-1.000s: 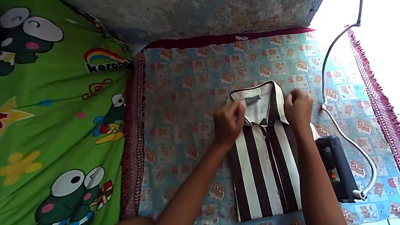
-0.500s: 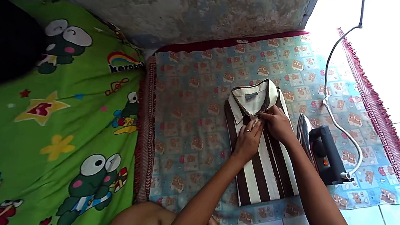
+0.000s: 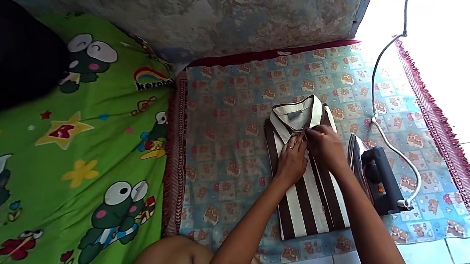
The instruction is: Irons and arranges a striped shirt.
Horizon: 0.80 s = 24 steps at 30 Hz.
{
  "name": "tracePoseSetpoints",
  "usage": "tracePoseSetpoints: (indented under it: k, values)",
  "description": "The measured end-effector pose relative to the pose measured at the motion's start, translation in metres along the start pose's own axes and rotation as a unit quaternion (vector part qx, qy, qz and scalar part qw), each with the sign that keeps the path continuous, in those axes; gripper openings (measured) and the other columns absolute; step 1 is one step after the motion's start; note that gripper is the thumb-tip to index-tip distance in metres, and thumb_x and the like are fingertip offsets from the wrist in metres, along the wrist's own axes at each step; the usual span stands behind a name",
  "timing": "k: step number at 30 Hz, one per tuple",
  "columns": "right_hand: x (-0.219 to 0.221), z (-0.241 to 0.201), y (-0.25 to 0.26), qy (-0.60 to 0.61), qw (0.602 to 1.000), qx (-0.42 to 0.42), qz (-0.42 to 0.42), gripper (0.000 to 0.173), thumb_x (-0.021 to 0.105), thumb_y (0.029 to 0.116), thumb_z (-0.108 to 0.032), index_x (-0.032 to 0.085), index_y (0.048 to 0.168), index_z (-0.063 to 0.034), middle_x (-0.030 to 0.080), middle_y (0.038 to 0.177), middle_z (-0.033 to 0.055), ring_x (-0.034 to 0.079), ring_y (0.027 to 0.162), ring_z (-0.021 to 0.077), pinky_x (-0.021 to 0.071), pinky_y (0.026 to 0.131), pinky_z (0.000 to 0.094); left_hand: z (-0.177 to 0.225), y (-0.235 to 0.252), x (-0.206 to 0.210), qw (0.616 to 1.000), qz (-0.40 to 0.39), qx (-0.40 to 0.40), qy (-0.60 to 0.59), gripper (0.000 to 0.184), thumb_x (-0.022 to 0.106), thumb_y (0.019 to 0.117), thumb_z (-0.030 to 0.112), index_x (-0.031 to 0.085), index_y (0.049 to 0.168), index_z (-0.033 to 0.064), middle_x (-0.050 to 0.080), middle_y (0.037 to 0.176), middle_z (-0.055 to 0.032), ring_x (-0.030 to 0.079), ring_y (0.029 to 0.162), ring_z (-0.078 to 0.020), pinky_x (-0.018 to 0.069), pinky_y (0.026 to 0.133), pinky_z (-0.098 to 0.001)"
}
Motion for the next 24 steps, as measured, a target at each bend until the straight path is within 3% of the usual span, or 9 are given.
tracePoseSetpoints:
  k: [3,5,7,10,14,18,21,24]
  values:
    - [-0.060,0.010,-0.042,-0.105,0.974,0.181,0.082,0.044,0.067,0.0963,-0.013,0.062,0.139,-0.0040,0.055,0.142,0.0309,0.051,0.134,0.0520,0.0434,0.104,0.0686,0.001,0.008,-0.010,0.997,-0.079,-0.023,0.001,0.045,0.048,0.0999,0.011,0.054,0.143,0.0008,0.043,0.160,-0.0157,0.031,0.153,-0.0333,0.0268,0.120,-0.0529]
    - [-0.084,0.020,-0.064,-0.130,0.934,0.330,0.041,0.056,0.070,0.0956,-0.018,0.052,0.143,0.0063,0.047,0.143,0.0377,0.045,0.135,0.0567,0.0440,0.099,0.0698,0.002,0.013,-0.015,0.996,-0.091,-0.015,0.000,0.043,0.050,0.0992,0.011,0.055,0.140,-0.0007,0.047,0.157,-0.0173,0.032,0.153,-0.0332,0.0246,0.122,-0.0527]
    - [-0.085,0.031,-0.069,-0.120,0.911,0.393,-0.023,0.053,0.064,0.1032,-0.029,0.053,0.137,0.0110,0.052,0.137,0.0359,0.050,0.132,0.0525,0.0495,0.098,0.0620,0.003,0.019,-0.021,0.996,-0.093,0.004,0.001,0.038,0.051,0.0994,0.007,0.058,0.135,-0.0022,0.054,0.149,-0.0197,0.040,0.148,-0.0350,0.0294,0.119,-0.0543]
    - [-0.088,0.043,-0.065,-0.091,0.926,0.364,-0.044,0.051,0.060,0.1059,-0.036,0.054,0.132,0.0071,0.066,0.115,0.0332,0.065,0.113,0.0510,0.0517,0.089,0.0648,-0.002,0.035,-0.030,0.996,-0.082,0.029,-0.002,0.027,0.048,0.1001,-0.005,0.066,0.121,-0.0054,0.067,0.127,-0.0241,0.060,0.127,-0.0406,0.0457,0.105,-0.0576]
    - [-0.108,0.023,-0.068,-0.056,0.947,0.317,-0.016,0.043,0.065,0.1029,-0.038,0.058,0.123,-0.0002,0.069,0.095,0.0271,0.070,0.093,0.0474,0.0536,0.079,0.0648,-0.005,0.071,-0.057,0.980,-0.192,0.028,0.044,0.025,0.052,0.0993,-0.006,0.068,0.118,-0.0027,0.070,0.112,-0.0257,0.067,0.111,-0.0450,0.0510,0.095,-0.0615]
    - [-0.084,-0.010,-0.052,-0.046,0.953,0.291,-0.067,0.036,0.069,0.1003,-0.032,0.066,0.116,0.0008,0.070,0.102,0.0274,0.069,0.100,0.0476,0.0534,0.083,0.0663,0.000,0.089,-0.069,0.964,-0.234,0.067,0.105,0.021,0.058,0.0954,-0.007,0.070,0.111,-0.0008,0.071,0.106,-0.0248,0.067,0.108,-0.0455,0.0508,0.090,-0.0628]
    - [-0.051,-0.017,-0.021,-0.106,0.950,0.286,-0.060,0.041,0.057,0.1056,-0.032,0.058,0.123,0.0048,0.069,0.108,0.0285,0.070,0.101,0.0472,0.0553,0.081,0.0626,0.002,0.088,-0.066,0.968,-0.217,0.062,0.107,0.020,0.055,0.0977,-0.007,0.070,0.110,-0.0026,0.071,0.105,-0.0257,0.067,0.106,-0.0458,0.0511,0.089,-0.0620]
    - [-0.045,-0.020,0.030,-0.115,0.944,0.304,-0.056,0.042,0.054,0.1056,-0.027,0.054,0.134,0.0041,0.068,0.119,0.0285,0.068,0.111,0.0473,0.0541,0.087,0.0624,-0.005,0.080,-0.056,0.977,-0.186,0.070,0.081,0.018,0.055,0.0974,-0.006,0.069,0.109,-0.0045,0.071,0.102,-0.0260,0.069,0.102,-0.0462,0.0518,0.087,-0.0621]
Point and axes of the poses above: each hand's wrist, its own y-axis towards the middle knuckle, its own x-axis out of the palm, z = x × y, the point moved 2 cm from there along y, towards the middle knuckle
